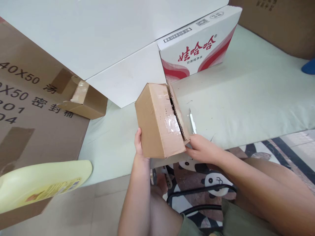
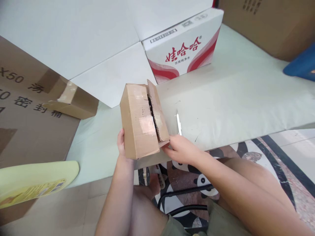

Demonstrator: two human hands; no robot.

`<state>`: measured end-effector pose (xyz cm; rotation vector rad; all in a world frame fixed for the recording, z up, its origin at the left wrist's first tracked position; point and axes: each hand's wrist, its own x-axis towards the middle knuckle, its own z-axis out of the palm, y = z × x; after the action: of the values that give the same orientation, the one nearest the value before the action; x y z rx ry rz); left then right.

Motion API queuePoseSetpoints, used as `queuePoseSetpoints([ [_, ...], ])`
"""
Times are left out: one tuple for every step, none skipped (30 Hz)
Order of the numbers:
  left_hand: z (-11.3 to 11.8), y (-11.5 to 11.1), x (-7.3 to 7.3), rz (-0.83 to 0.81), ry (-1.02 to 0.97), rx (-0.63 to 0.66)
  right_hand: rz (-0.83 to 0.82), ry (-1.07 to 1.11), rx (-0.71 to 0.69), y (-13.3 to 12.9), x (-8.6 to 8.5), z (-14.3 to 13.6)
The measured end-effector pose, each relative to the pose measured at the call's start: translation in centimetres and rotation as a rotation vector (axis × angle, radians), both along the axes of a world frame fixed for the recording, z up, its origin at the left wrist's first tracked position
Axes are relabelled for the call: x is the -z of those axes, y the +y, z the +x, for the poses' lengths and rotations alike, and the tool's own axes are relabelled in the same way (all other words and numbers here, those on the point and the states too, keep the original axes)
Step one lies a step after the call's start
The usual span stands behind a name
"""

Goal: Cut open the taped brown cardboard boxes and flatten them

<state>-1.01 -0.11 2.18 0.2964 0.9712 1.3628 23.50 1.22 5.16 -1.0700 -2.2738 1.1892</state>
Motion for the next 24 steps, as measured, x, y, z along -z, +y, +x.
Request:
queuePoseSetpoints([
  [-0.01, 0.01, 0.03, -0.002, -0.003, -0.006, -0.001, -0.011, -0.013, 0.01, -0.01, -0.02],
  [-0.02, 0.01, 0.06, -0.001, -0.006, -0.009, -0.006, -0.019, -0.026, 0.01, -0.03, -0.04],
  [-0.04, 0.02, 0.10, 0.004, -0.006, -0.009, -0.012, -0.018, -0.034, 0.02, -0.05, -0.06],
  [-0.05, 0.02, 0.14, 0.009, -0.005, -0.004, -0.015, -0.020, -0.038, 0.02, -0.07, -0.08],
  [-0.06, 0.02, 0.16, 0.013, -0.003, 0.001, -0.015, -0.024, -0.042, 0.03, -0.09, -0.11],
  [-0.06, 0.02, 0.16, 0.013, -0.001, 0.002, -0.016, -0.029, -0.045, 0.03, -0.09, -0.13],
  [-0.05, 0.03, 0.15, 0.009, 0.001, 0.000, -0.016, -0.034, -0.047, 0.03, -0.09, -0.14],
  [-0.03, 0.03, 0.11, 0.003, 0.003, -0.006, -0.017, -0.038, -0.049, 0.04, -0.07, -0.15],
  [0.00, 0.04, 0.06, -0.005, 0.005, -0.013, -0.017, -0.041, -0.052, 0.04, -0.04, -0.15],
  [0.04, 0.05, 0.01, -0.011, 0.007, -0.017, -0.016, -0.043, -0.053, 0.05, 0.01, -0.14],
  [0.07, 0.06, -0.04, -0.012, 0.010, -0.020, -0.016, -0.045, -0.054, 0.07, 0.06, -0.11],
  [0.09, 0.07, -0.07, -0.013, 0.013, -0.018, -0.014, -0.046, -0.053, 0.08, 0.11, -0.09],
  [0.10, 0.07, -0.09, -0.012, 0.013, -0.014, -0.013, -0.048, -0.051, 0.09, 0.16, -0.06],
  [0.10, 0.07, -0.09, -0.009, 0.012, -0.009, -0.011, -0.049, -0.050, 0.10, 0.20, -0.03],
  [0.09, 0.06, -0.07, -0.006, 0.010, -0.004, -0.011, -0.050, -0.049, 0.11, 0.23, -0.01],
  [0.08, 0.06, -0.05, -0.003, 0.009, 0.000, -0.012, -0.050, -0.049, 0.11, 0.26, 0.01],
  [0.07, 0.06, -0.03, -0.002, 0.008, -0.001, -0.012, -0.051, -0.050, 0.11, 0.28, 0.02],
  [0.07, 0.06, -0.03, -0.002, 0.008, -0.005, -0.013, -0.053, -0.051, 0.11, 0.28, 0.03],
  [0.08, 0.07, -0.03, -0.003, 0.006, -0.011, -0.015, -0.056, -0.054, 0.11, 0.28, 0.04],
  [0.10, 0.07, -0.06, -0.007, 0.005, -0.016, -0.017, -0.060, -0.055, 0.11, 0.26, 0.04],
  [0.12, 0.09, -0.09, -0.011, 0.003, -0.021, -0.019, -0.065, -0.057, 0.12, 0.21, 0.04],
  [0.15, 0.10, -0.13, -0.016, 0.002, -0.023, -0.022, -0.070, -0.057, 0.13, 0.15, 0.03],
  [0.17, 0.11, -0.16, -0.019, 0.002, -0.024, -0.026, -0.072, -0.057, 0.14, 0.08, 0.02],
  [0.18, 0.13, -0.19, -0.020, 0.003, -0.022, -0.029, -0.071, -0.056, 0.15, -0.01, 0.01],
])
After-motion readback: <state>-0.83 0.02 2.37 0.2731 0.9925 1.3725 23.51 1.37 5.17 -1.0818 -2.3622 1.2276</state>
